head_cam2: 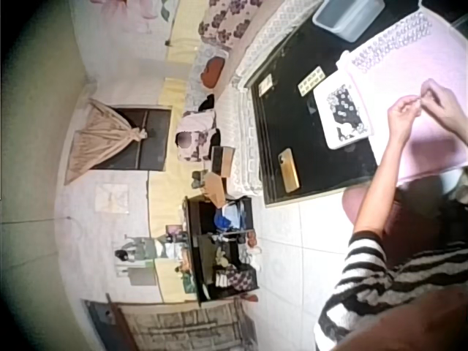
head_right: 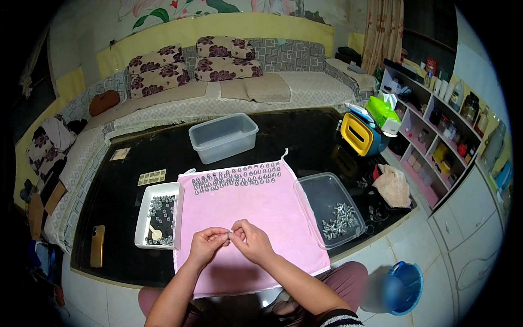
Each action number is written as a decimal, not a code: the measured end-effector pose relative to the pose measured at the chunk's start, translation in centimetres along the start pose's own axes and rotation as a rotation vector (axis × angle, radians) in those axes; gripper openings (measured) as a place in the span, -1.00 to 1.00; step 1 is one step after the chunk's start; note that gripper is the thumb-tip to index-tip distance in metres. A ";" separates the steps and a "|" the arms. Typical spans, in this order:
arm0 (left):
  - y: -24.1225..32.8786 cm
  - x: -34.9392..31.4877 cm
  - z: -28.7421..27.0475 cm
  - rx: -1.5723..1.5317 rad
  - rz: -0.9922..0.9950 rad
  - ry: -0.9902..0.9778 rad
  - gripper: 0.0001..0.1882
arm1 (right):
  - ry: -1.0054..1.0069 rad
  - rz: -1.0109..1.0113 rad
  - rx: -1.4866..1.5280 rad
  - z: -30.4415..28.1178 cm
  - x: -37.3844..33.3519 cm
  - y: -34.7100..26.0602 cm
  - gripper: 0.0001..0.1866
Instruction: The person assembles small metal and plastic components by hand, picking pieces from a tray and a container and fitting them together on a pink cloth over a table.
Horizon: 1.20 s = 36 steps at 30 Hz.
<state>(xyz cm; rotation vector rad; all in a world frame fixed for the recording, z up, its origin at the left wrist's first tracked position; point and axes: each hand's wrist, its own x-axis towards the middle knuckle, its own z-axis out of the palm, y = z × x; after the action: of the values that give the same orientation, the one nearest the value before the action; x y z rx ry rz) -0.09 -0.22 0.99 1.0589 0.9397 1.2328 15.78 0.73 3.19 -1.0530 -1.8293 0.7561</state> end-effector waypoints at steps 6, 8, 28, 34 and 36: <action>-0.2 0.0 0.0 0.010 -0.003 -0.005 -0.85 | -0.091 0.063 -0.046 -0.1 0.0 0.6 -0.75; 0.0 0.0 0.1 -0.009 0.001 -0.001 -0.85 | 0.050 -0.022 0.017 0.1 0.0 0.0 -0.74; -0.2 0.0 0.0 -0.010 0.010 -0.018 -0.85 | -0.122 0.129 0.036 0.1 0.0 0.9 -0.71; -0.5 0.1 -0.1 -0.016 0.024 -0.023 -0.85 | -0.148 0.151 0.047 0.0 0.0 0.8 -0.69; -0.5 0.1 0.0 -0.005 0.027 -0.019 -0.85 | -0.118 0.159 0.093 0.2 0.0 0.8 -0.68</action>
<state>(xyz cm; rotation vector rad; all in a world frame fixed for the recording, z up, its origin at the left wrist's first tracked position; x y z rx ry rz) 0.02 -0.18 0.48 1.0805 0.9104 1.2446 15.91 1.13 2.46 -1.1222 -1.8053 1.0080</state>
